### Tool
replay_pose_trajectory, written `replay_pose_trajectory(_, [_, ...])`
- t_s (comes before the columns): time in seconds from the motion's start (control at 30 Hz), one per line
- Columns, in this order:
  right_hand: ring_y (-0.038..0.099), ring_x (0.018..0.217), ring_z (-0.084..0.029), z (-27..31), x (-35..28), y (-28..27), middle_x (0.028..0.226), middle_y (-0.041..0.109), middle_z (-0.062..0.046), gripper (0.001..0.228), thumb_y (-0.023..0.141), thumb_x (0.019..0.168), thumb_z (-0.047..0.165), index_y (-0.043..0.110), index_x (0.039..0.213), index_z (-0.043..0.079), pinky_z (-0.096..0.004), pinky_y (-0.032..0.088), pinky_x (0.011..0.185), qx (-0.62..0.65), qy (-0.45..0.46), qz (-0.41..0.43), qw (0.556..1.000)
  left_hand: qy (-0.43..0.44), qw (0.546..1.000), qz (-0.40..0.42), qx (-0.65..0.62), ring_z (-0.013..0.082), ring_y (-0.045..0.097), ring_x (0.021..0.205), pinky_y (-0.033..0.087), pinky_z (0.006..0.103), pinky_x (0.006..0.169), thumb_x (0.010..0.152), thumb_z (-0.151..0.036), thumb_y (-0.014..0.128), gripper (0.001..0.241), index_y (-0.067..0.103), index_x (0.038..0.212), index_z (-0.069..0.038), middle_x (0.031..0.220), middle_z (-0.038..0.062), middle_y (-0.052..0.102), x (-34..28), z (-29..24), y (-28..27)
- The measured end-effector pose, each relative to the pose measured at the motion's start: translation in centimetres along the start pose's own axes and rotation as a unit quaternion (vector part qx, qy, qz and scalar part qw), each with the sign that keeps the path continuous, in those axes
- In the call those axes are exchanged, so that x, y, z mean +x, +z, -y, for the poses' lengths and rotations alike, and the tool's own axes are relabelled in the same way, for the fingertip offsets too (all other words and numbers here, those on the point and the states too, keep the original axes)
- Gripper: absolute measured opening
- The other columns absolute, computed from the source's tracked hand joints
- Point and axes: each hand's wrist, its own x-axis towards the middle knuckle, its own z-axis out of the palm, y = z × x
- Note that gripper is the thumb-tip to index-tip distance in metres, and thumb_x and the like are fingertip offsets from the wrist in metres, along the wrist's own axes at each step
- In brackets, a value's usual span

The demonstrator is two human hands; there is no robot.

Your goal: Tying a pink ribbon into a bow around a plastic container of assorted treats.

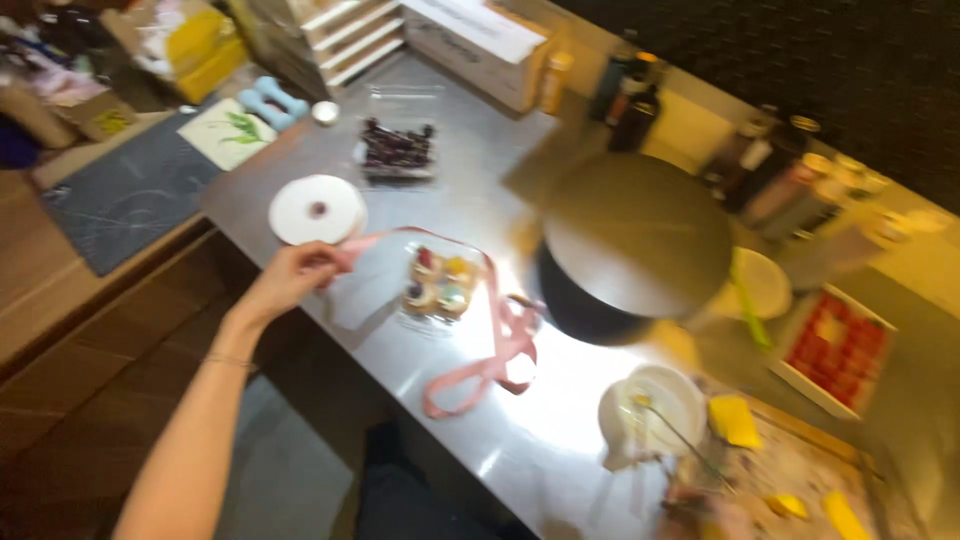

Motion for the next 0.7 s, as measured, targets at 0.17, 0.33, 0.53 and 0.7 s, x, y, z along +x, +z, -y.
replay_pose_trajectory(0.17, [0.048,0.047,-0.012,8.0,-9.5,48.2,0.078,0.056,-0.006,0.05,0.069,0.087,0.008,0.056,0.135,0.012,-0.026,0.037,0.04,-0.26,0.049,0.234,0.936,-0.066,0.993,0.075,-0.061,0.0046,0.052,0.07,0.048,0.022,0.059,0.097,-0.017,0.069,0.025,0.077,0.12,-0.009,0.08,-0.005,0.059,2.4,-4.7,-4.6])
replay_pose_trajectory(0.33, [0.047,0.06,-0.005,6.1,-3.9,63.2,0.095,0.058,0.001,0.035,0.05,0.102,0.02,0.046,0.137,0.015,-0.021,0.04,0.047,-0.433,0.041,0.378,0.817,-0.078,0.967,0.212,-0.119,0.0027,0.063,0.078,0.056,0.0241,0.059,0.082,-0.011,0.074,0.049,0.067,0.13,-0.014,0.09,-0.007,0.069,6.0,-7.4,-9.3])
replay_pose_trajectory(0.53, [0.047,0.062,-0.008,5.2,-0.3,69.4,0.098,0.06,0.0,0.035,0.044,0.103,0.024,0.046,0.136,0.013,-0.023,0.043,0.054,-0.482,0.04,0.418,0.769,-0.004,0.937,0.273,-0.217,0.0075,0.064,0.071,0.056,0.0241,0.066,0.083,-0.001,0.072,0.061,0.062,0.143,-0.007,0.081,0.003,0.069,10.9,-2.0,-12.3])
replay_pose_trajectory(0.7, [0.046,0.062,-0.008,4.9,2.1,70.5,0.097,0.06,-0.001,0.039,0.043,0.104,0.028,0.049,0.137,0.01,-0.024,0.041,0.054,-0.476,0.044,0.445,0.757,-0.056,0.905,0.291,-0.306,0.0086,0.06,0.062,0.053,0.0242,0.06,0.085,-0.001,0.071,0.062,0.059,0.145,-0.007,0.074,0.004,0.066,12.0,-0.7,-12.5])
